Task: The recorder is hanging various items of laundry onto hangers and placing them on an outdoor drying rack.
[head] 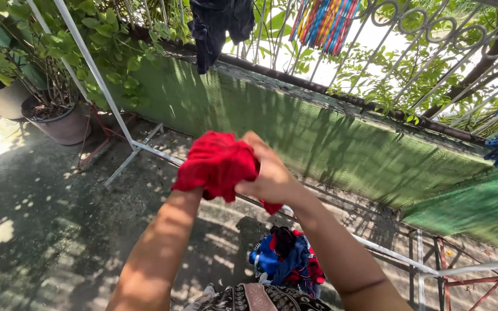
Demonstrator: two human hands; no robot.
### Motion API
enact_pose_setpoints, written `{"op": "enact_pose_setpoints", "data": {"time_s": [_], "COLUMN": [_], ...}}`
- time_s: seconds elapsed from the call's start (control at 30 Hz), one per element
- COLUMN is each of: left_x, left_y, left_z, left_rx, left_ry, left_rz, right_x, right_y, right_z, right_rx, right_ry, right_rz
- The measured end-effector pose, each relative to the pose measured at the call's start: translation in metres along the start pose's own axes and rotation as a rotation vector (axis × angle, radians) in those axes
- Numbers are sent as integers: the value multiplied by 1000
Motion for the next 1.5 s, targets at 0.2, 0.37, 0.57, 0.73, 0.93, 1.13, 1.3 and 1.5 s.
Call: {"op": "enact_pose_setpoints", "data": {"time_s": [0.2, 0.37, 0.57, 0.73, 0.93, 1.13, 1.3, 1.5], "left_x": [-5, -3, -7, -23, -35, -11, 16, 5], "left_y": [-10, -16, -13, -12, -69, -78, -48, -44], "left_z": [-5, -12, -38, -87, 27, 143, 79, 182], "left_rx": [113, 212, 332, 409, 251, -118, 90, 1516], "left_ry": [127, 223, 359, 486, 428, 202, 130, -218], "left_rz": [-54, -91, -129, -176, -268, -135, -209, 123], "right_x": [-110, -90, -7, 8, -80, -60, -5, -4], "right_y": [129, 118, 91, 161, 164, 106, 94, 149], "right_z": [283, 299, 83, 208, 313, 220, 133, 112], "right_rx": [181, 806, 813, 871, 160, 645, 13, 512], "right_ry": [-438, -255, -63, -306, -1025, -731, -244, -454], "right_rz": [541, 342, 104, 606, 538, 202, 88, 589]}}
Point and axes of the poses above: each hand's wrist, its own x-axis towards the middle knuckle, its own y-axis out of the back of the hand, z = x × y, the point moved 7 cm from there along x, towards the middle knuckle, and after that the axes turned 11 degrees about x, right-handed, at the moved point
